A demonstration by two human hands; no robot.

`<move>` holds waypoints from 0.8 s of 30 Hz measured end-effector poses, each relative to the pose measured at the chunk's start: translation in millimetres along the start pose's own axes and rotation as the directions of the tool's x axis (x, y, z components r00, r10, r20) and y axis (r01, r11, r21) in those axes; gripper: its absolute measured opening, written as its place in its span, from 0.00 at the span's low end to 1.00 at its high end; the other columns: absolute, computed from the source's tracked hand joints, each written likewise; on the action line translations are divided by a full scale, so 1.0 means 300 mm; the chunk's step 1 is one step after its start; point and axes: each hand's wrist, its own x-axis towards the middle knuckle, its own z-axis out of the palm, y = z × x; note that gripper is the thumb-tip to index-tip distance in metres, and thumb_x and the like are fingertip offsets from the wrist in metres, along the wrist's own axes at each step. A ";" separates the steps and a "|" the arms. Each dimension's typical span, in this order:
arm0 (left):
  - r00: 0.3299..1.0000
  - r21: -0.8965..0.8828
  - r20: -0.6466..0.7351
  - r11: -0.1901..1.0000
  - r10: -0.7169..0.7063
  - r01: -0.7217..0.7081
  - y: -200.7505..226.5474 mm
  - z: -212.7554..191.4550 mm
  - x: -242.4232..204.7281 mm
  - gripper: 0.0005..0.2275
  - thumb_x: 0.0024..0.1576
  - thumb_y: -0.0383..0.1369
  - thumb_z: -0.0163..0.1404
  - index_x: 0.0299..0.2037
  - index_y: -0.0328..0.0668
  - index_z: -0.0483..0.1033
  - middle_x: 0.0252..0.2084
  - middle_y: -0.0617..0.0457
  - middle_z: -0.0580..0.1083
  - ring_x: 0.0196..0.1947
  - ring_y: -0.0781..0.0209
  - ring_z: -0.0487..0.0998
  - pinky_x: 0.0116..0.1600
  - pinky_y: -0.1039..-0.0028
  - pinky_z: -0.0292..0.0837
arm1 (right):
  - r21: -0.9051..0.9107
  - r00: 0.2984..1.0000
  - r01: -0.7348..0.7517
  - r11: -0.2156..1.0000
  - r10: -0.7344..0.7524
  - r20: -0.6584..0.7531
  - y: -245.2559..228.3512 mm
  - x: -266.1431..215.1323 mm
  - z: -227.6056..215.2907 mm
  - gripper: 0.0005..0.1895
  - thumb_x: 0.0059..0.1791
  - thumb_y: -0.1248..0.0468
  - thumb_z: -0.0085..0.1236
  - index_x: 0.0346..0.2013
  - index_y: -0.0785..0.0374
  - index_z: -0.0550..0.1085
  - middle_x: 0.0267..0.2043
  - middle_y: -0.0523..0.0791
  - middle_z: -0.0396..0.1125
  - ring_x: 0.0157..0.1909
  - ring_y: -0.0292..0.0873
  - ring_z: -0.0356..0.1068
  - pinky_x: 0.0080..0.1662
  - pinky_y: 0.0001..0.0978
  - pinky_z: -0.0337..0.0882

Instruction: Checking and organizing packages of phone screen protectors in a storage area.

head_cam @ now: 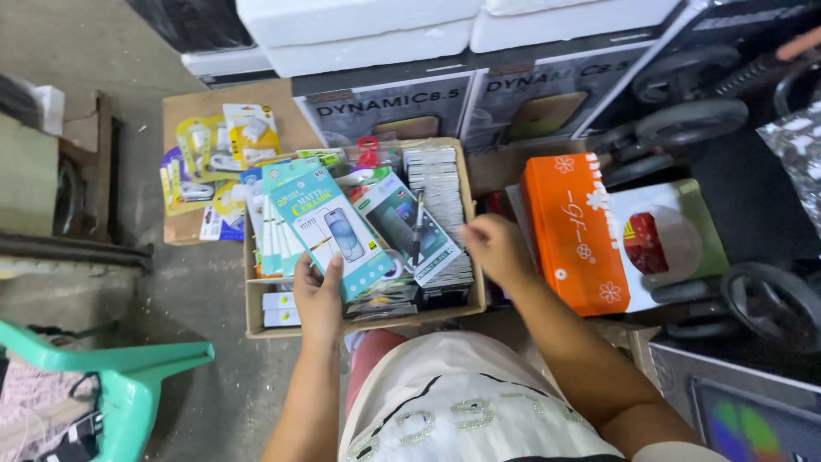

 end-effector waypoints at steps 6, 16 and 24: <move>0.995 -0.056 -0.075 0.996 0.061 -0.066 0.003 -0.073 -0.034 0.16 0.61 0.26 0.53 0.59 0.33 0.68 0.46 0.52 0.78 0.44 0.70 0.77 0.50 0.79 0.72 | -0.323 0.959 -0.110 0.940 0.186 0.212 -0.174 0.065 0.211 0.23 0.43 0.44 0.67 0.22 0.60 0.76 0.24 0.49 0.73 0.28 0.55 0.73 0.32 0.48 0.70; 0.965 -0.004 -0.228 0.991 0.127 -0.131 -0.022 -0.252 -0.063 0.18 0.61 0.26 0.53 0.60 0.31 0.67 0.49 0.49 0.77 0.46 0.66 0.78 0.52 0.76 0.74 | 0.215 0.882 -0.422 0.881 0.345 0.320 0.068 0.135 0.183 0.05 0.46 0.66 0.62 0.31 0.66 0.78 0.25 0.48 0.73 0.25 0.43 0.72 0.28 0.37 0.70; 0.997 0.099 -0.071 0.995 0.025 -0.018 -0.073 -0.142 0.004 0.20 0.60 0.27 0.55 0.61 0.32 0.67 0.46 0.47 0.78 0.44 0.65 0.78 0.49 0.76 0.74 | 0.679 0.964 -0.206 0.704 0.265 0.018 0.090 0.077 0.191 0.12 0.55 0.62 0.55 0.50 0.66 0.72 0.42 0.48 0.74 0.39 0.39 0.77 0.43 0.31 0.77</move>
